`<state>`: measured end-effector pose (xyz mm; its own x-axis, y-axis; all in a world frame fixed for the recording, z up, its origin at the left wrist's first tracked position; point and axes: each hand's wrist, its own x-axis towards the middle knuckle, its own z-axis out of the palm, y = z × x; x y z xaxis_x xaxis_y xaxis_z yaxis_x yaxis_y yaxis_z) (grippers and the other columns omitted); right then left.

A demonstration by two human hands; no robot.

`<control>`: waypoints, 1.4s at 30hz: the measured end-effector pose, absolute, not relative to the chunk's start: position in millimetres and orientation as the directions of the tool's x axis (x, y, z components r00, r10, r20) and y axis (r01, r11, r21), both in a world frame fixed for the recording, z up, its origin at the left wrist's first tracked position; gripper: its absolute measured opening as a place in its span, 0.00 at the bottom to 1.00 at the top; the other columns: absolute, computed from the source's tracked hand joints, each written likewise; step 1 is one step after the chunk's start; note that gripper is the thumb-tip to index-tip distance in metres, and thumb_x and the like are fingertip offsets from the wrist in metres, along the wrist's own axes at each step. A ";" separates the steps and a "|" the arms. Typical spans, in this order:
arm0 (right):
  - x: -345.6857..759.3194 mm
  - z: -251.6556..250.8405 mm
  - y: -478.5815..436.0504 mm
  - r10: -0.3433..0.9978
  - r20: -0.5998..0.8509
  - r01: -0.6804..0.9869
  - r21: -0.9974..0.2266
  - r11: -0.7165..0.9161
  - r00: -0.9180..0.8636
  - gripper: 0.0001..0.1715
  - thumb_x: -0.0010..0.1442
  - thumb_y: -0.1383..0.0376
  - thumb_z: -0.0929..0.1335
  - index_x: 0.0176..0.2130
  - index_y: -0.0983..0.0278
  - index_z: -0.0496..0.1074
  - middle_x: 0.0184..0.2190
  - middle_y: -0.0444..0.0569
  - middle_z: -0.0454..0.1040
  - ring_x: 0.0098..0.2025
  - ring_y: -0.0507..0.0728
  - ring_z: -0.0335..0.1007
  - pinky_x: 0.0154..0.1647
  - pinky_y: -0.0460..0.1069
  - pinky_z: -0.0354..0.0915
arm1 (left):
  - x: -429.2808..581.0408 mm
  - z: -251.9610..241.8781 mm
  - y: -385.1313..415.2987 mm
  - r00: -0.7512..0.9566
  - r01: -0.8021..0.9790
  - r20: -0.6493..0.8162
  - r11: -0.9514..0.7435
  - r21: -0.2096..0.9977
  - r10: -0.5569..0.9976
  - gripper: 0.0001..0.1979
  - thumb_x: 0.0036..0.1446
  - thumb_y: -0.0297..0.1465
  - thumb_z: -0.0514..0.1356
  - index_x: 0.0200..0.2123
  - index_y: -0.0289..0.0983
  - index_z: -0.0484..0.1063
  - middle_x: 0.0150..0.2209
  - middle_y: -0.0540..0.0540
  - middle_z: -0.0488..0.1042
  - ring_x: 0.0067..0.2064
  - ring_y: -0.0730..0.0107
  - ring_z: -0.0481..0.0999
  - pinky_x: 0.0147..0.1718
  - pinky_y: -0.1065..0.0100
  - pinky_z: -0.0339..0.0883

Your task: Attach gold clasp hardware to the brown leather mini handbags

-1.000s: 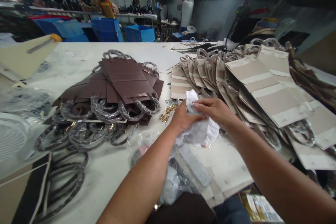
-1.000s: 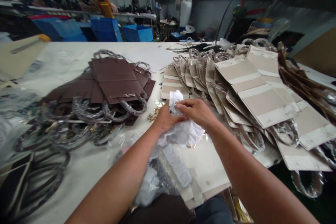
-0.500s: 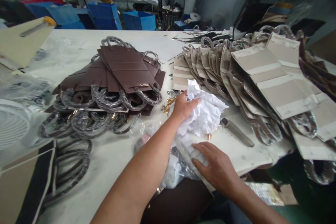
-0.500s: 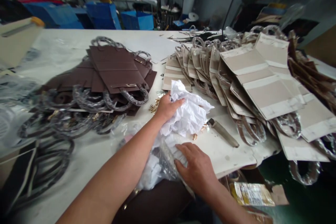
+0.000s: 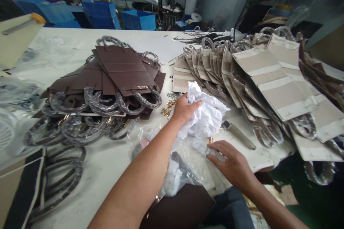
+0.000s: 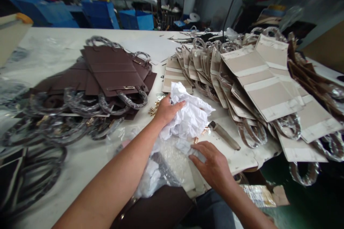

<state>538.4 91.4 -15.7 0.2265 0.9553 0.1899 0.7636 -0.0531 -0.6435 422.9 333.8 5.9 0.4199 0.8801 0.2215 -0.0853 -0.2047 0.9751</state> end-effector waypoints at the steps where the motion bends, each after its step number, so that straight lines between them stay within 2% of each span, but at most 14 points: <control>1: 537.9 -16.1 93.4 0.962 0.146 0.745 -0.662 -0.078 0.230 0.12 0.65 0.57 0.71 0.47 0.57 0.80 0.45 0.49 0.78 0.47 0.62 0.75 0.51 0.56 0.69 | 422.8 6.1 333.6 0.418 -0.081 0.219 -0.204 0.976 0.882 0.17 0.52 0.38 0.71 0.43 0.37 0.79 0.39 0.44 0.83 0.39 0.60 0.80 0.40 0.65 0.70; 5: 542.4 -15.9 101.5 0.961 -0.021 0.630 -0.752 -0.196 0.274 0.14 0.63 0.56 0.72 0.47 0.58 0.81 0.36 0.46 0.78 0.37 0.59 0.74 0.40 0.52 0.69 | 422.7 6.7 333.1 0.418 -0.073 0.218 -0.206 0.976 0.882 0.17 0.52 0.38 0.71 0.43 0.37 0.78 0.39 0.45 0.83 0.39 0.61 0.80 0.40 0.66 0.70; 10: 544.5 -14.1 107.0 0.969 -0.001 0.625 -0.764 -0.160 0.246 0.14 0.67 0.54 0.68 0.39 0.58 0.82 0.38 0.47 0.80 0.41 0.60 0.75 0.45 0.52 0.66 | 422.1 7.3 333.2 0.421 -0.058 0.217 -0.212 0.975 0.881 0.18 0.51 0.38 0.71 0.43 0.37 0.78 0.39 0.46 0.83 0.39 0.62 0.80 0.40 0.66 0.71; 13: 549.8 -4.8 105.6 0.939 -0.094 0.569 -0.774 -0.279 0.331 0.18 0.67 0.50 0.68 0.36 0.59 0.79 0.34 0.47 0.78 0.38 0.60 0.73 0.40 0.52 0.65 | 420.9 8.4 332.5 0.421 -0.082 0.217 -0.201 0.976 0.881 0.16 0.51 0.37 0.71 0.42 0.37 0.78 0.38 0.46 0.83 0.39 0.62 0.80 0.40 0.66 0.71; 15: 559.0 7.1 104.0 0.901 -0.189 0.445 -0.818 -0.365 0.391 0.20 0.67 0.47 0.68 0.38 0.59 0.78 0.31 0.46 0.76 0.33 0.59 0.71 0.34 0.51 0.64 | 420.0 10.0 331.7 0.420 -0.080 0.203 -0.187 0.979 0.884 0.16 0.51 0.37 0.71 0.42 0.37 0.79 0.38 0.46 0.83 0.39 0.61 0.80 0.40 0.66 0.71; 17: 571.2 22.6 104.0 0.862 -0.276 0.235 -0.886 -0.399 0.424 0.22 0.66 0.44 0.70 0.41 0.59 0.77 0.29 0.45 0.75 0.29 0.57 0.69 0.28 0.49 0.61 | 419.8 12.8 330.8 0.409 -0.071 0.173 -0.158 0.985 0.896 0.16 0.50 0.37 0.71 0.42 0.37 0.79 0.38 0.45 0.83 0.39 0.60 0.80 0.41 0.65 0.71; 20: 587.4 51.0 110.4 0.846 -0.292 -0.042 -0.951 -0.306 0.447 0.24 0.61 0.44 0.75 0.42 0.61 0.75 0.29 0.45 0.75 0.26 0.56 0.69 0.24 0.47 0.61 | 422.8 21.1 330.7 0.390 -0.080 0.159 -0.139 0.987 0.907 0.17 0.50 0.37 0.71 0.42 0.36 0.79 0.39 0.45 0.83 0.39 0.60 0.80 0.41 0.65 0.71; 23: 596.3 85.9 123.1 0.853 -0.189 -0.139 -0.981 -0.138 0.486 0.25 0.56 0.46 0.79 0.38 0.63 0.75 0.26 0.45 0.73 0.22 0.53 0.65 0.22 0.46 0.59 | 431.8 35.8 332.4 0.402 -0.096 0.193 -0.169 0.981 0.895 0.17 0.52 0.38 0.70 0.43 0.35 0.78 0.38 0.44 0.82 0.38 0.62 0.79 0.41 0.65 0.72; 26: 602.0 121.8 135.6 0.840 -0.078 -0.202 -0.979 0.038 0.536 0.26 0.51 0.48 0.81 0.36 0.63 0.74 0.24 0.43 0.71 0.20 0.51 0.62 0.19 0.44 0.57 | 444.8 57.7 334.0 0.444 -0.104 0.212 -0.185 0.977 0.871 0.17 0.49 0.37 0.71 0.41 0.35 0.78 0.35 0.45 0.81 0.35 0.64 0.78 0.37 0.66 0.71; 29: 608.5 145.3 147.8 0.766 0.073 -0.168 -0.958 0.231 0.638 0.25 0.51 0.49 0.81 0.36 0.63 0.74 0.26 0.44 0.72 0.24 0.53 0.64 0.22 0.45 0.62 | 457.8 87.2 334.2 0.476 -0.125 0.211 -0.172 0.977 0.854 0.18 0.47 0.36 0.71 0.40 0.34 0.79 0.34 0.45 0.81 0.32 0.64 0.77 0.33 0.67 0.71; 31: 612.5 149.5 158.3 0.657 0.212 -0.009 -0.949 0.316 0.724 0.24 0.54 0.47 0.79 0.39 0.62 0.76 0.28 0.45 0.73 0.25 0.54 0.65 0.23 0.46 0.62 | 465.0 109.4 332.6 0.482 -0.152 0.211 -0.156 0.976 0.850 0.19 0.45 0.36 0.72 0.41 0.34 0.79 0.35 0.45 0.81 0.32 0.63 0.78 0.32 0.67 0.71; 33: 615.4 146.1 171.0 0.597 0.311 0.154 -0.942 0.299 0.740 0.23 0.56 0.46 0.76 0.39 0.62 0.76 0.26 0.44 0.72 0.24 0.54 0.62 0.21 0.46 0.58 | 470.8 128.9 329.0 0.474 -0.187 0.215 -0.141 0.972 0.854 0.21 0.44 0.36 0.73 0.43 0.35 0.78 0.36 0.44 0.82 0.33 0.63 0.79 0.33 0.66 0.72; 37: 618.2 131.3 195.4 0.596 0.359 0.247 -0.932 0.264 0.718 0.23 0.60 0.45 0.71 0.39 0.63 0.76 0.26 0.44 0.70 0.25 0.54 0.59 0.23 0.47 0.56 | 479.4 141.3 319.2 0.450 -0.252 0.207 -0.099 0.963 0.869 0.24 0.47 0.39 0.72 0.47 0.37 0.77 0.38 0.44 0.82 0.34 0.63 0.80 0.36 0.65 0.74; 42: 623.5 122.2 213.9 0.630 0.377 0.276 -0.926 0.257 0.679 0.25 0.58 0.44 0.71 0.36 0.64 0.77 0.24 0.45 0.70 0.24 0.54 0.59 0.22 0.48 0.56 | 492.9 121.5 315.3 0.466 -0.207 0.148 -0.054 0.977 0.872 0.17 0.40 0.33 0.73 0.36 0.34 0.79 0.32 0.44 0.81 0.31 0.63 0.78 0.31 0.67 0.71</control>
<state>623.5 213.9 122.2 0.6791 0.6299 0.3768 0.2759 0.2567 -0.9263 492.9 315.3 121.5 0.4662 0.8723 0.1475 -0.2072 -0.0544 0.9768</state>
